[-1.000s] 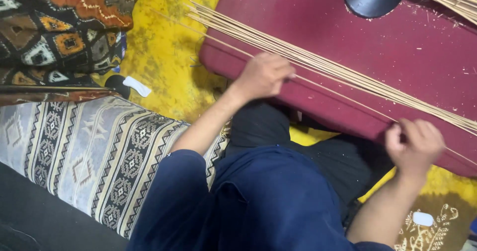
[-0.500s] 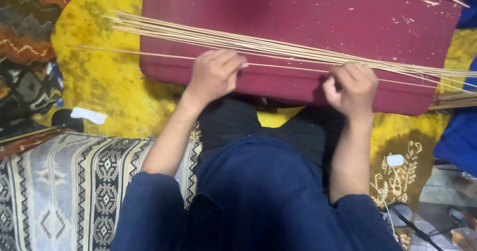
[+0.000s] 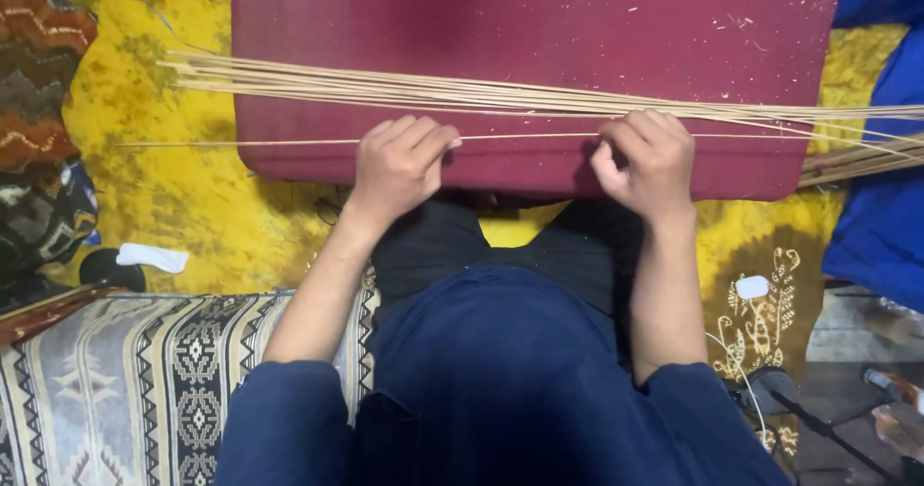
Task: Sorting and aligning rattan sticks on a work surface to prepare for weaving.
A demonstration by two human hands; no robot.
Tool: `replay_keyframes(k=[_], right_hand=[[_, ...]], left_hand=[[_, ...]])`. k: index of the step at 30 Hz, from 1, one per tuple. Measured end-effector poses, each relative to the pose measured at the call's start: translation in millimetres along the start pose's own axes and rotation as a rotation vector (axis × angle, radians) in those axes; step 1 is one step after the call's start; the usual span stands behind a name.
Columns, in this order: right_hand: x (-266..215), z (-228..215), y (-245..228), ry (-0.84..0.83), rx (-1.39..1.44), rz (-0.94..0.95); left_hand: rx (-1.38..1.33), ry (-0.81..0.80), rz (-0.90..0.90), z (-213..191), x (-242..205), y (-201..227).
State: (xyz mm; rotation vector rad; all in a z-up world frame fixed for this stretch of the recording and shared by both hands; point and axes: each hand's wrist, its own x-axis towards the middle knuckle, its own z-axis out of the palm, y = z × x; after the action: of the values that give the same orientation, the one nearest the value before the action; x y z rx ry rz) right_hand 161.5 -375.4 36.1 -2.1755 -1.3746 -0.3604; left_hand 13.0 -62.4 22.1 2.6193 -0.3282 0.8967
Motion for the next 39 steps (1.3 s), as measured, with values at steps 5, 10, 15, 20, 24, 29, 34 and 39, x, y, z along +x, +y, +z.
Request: replay_keyframes(k=[5, 10, 15, 20, 24, 29, 34, 39], right_hand=[[16, 24, -33, 0.029, -0.013, -0.081], [5, 17, -15, 0.034, -0.011, -0.054], [4, 16, -11, 0.053, -0.021, -0.050], [16, 23, -28, 0.098, -0.020, -0.075], [-8, 14, 4, 0.084, -0.100, -0.014], [6, 29, -22, 0.076, -0.041, -0.047], [5, 21, -15, 0.093, -0.014, -0.071], [-6, 11, 2, 0.074, -0.075, -0.029]], left_hand=[[-0.068, 0.010, 0.013, 34, 8, 30], [-0.115, -0.008, 0.067, 22, 4, 17], [-0.136, -0.084, -0.026, 29, -2, 12], [-0.113, -0.086, 0.025, 35, 21, 36], [-0.092, -0.130, -0.043, 2, 24, 21], [-0.126, -0.096, -0.018, 23, 32, 43], [-0.115, -0.100, -0.007, 22, 30, 38], [-0.065, -0.102, -0.025, 18, 18, 21]])
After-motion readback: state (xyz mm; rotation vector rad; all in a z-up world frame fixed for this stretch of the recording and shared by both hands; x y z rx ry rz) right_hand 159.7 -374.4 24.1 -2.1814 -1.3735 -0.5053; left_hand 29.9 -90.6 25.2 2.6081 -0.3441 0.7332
